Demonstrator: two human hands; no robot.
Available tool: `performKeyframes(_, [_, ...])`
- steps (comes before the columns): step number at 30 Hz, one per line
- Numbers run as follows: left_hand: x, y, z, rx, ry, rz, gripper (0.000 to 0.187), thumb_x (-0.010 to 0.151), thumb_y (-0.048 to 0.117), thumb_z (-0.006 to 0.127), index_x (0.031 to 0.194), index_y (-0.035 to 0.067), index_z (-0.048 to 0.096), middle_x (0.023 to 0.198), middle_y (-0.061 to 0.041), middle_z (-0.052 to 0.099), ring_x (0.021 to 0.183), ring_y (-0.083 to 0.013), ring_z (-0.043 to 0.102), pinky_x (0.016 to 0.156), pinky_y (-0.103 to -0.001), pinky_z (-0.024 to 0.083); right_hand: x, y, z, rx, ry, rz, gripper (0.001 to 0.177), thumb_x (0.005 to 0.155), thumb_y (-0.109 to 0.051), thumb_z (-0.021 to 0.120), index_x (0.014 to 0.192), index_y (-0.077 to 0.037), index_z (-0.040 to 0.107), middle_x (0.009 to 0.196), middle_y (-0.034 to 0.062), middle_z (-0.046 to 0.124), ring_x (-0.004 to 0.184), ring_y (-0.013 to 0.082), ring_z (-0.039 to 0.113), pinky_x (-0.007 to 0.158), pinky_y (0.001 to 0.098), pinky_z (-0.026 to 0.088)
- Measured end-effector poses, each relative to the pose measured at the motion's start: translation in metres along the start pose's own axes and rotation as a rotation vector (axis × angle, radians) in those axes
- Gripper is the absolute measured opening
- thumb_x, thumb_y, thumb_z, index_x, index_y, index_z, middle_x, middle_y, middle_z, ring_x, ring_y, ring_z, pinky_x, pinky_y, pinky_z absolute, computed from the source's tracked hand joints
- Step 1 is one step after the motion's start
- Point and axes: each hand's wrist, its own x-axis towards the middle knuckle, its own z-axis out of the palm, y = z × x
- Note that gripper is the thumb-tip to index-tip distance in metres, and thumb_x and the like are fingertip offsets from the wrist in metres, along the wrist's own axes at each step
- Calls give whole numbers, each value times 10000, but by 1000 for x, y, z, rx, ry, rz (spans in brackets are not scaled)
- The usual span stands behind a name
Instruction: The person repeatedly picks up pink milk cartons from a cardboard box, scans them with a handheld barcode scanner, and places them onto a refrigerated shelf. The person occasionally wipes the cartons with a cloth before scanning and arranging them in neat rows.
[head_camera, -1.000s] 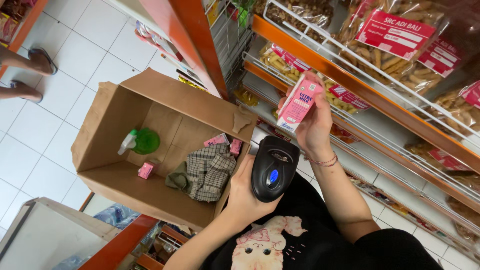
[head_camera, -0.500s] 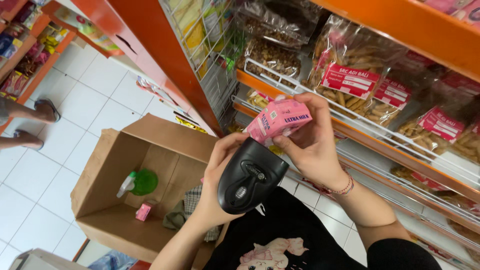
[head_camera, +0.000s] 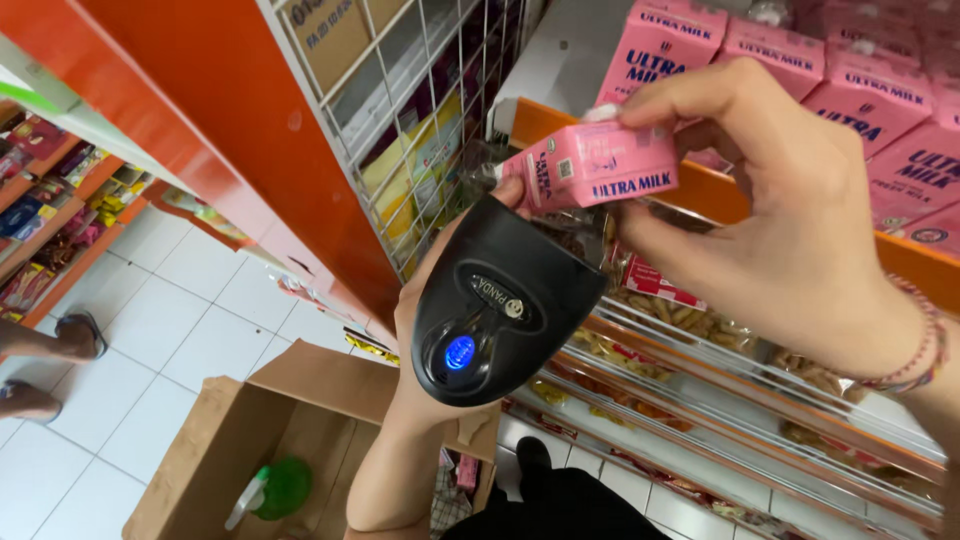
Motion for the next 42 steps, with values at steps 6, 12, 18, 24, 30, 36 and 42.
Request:
performKeyframes(6, [39,-26,-3,-134,-14,60,713,995,49,818,1580,-12,413,1564,-117,488,1399,-174,522,1222,-320,411,37,12,-17,-313,-35,-205,392,899,82,769,1259,38,618,1200,144,650,1060,244,691,939,316,571])
performKeyframes(12, [53,-60,-16,-45,55,73,692,982,-11,760,1572,-4,400,1633,-124,437,1487,-190,446,1275,-338,345,50,30,-12,-454,0,-281,417,849,36,830,1216,31,632,1188,146,636,1056,312,628,893,384,510])
performKeyframes(18, [59,-86,-17,4,49,19,651,940,-70,728,1530,-2,459,1627,-141,469,1437,-207,537,1242,-358,436,60,58,-3,-529,-15,-284,374,883,-36,849,1200,-1,653,1113,110,650,1140,312,567,1002,413,446])
performKeyframes(24, [65,-92,-15,-6,80,-15,676,869,-44,794,1477,3,501,1466,-133,595,1348,-204,610,1174,-360,488,71,66,6,-542,-58,-190,341,837,-135,865,1111,9,720,932,118,664,1050,313,579,963,447,466])
performKeyframes(30, [70,-93,-13,46,100,-92,524,814,33,862,1281,4,626,1157,-86,741,1071,-170,734,966,-317,591,67,61,12,-608,-80,-128,361,802,-194,859,1095,-17,745,956,90,701,1117,297,581,970,518,336])
performKeyframes(36, [81,-91,-12,52,55,-67,510,823,70,863,1275,10,633,1148,-93,751,1060,-159,735,946,-312,596,57,64,17,-666,-98,-113,334,857,-230,856,1101,-38,732,1037,51,695,1254,274,543,1022,518,292])
performKeyframes(42, [81,-92,-10,90,54,-85,531,811,103,872,1275,16,629,1126,-91,763,1024,-150,744,906,-299,600,53,63,23,-820,-47,-149,334,874,-273,886,1079,-60,731,1192,44,660,1272,276,493,1058,493,290])
